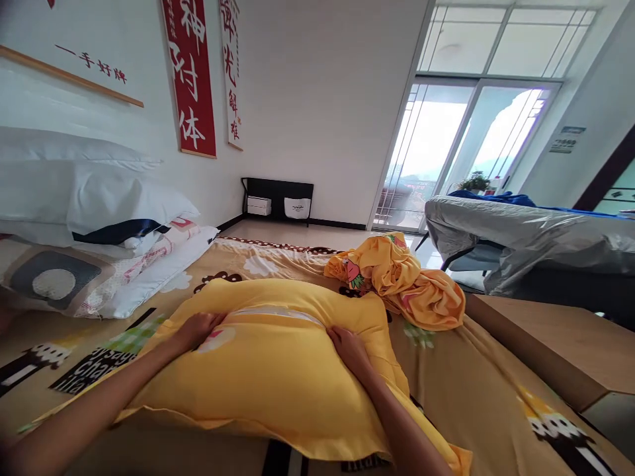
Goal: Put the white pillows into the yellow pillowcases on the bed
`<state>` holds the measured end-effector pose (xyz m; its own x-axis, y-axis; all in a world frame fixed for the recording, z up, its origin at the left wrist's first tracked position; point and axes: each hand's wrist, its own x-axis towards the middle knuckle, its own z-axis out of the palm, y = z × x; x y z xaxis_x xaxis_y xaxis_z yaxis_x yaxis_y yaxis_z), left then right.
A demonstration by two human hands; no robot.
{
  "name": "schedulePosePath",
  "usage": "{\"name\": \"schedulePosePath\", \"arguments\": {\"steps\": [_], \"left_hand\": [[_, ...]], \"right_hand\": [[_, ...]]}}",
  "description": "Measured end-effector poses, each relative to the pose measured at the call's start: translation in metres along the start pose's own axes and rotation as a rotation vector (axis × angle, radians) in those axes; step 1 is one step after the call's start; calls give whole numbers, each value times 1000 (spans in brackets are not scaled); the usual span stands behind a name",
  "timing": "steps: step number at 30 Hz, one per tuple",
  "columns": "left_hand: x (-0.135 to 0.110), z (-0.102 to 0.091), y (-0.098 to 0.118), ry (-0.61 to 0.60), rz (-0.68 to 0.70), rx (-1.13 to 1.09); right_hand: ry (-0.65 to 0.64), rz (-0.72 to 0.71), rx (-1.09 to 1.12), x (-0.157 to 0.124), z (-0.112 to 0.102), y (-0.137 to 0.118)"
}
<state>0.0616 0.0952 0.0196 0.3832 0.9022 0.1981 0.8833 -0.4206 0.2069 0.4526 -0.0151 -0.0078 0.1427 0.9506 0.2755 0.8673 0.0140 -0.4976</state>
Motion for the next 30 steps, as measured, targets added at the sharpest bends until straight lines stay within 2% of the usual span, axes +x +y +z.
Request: {"name": "schedulePosePath", "arguments": {"steps": [2, 4, 10, 30], "left_hand": [[-5, 24, -5, -35, 0, 31], [-5, 31, -7, -11, -11, 38], [-3, 23, -6, -9, -15, 56], [-8, 22, -3, 18, -10, 41]], "right_hand": [[-29, 10, 32, -4, 15, 12], [-41, 22, 64, -5, 17, 19], [-42, 46, 139, -5, 9, 19], [14, 52, 223, -15, 7, 18]]}}
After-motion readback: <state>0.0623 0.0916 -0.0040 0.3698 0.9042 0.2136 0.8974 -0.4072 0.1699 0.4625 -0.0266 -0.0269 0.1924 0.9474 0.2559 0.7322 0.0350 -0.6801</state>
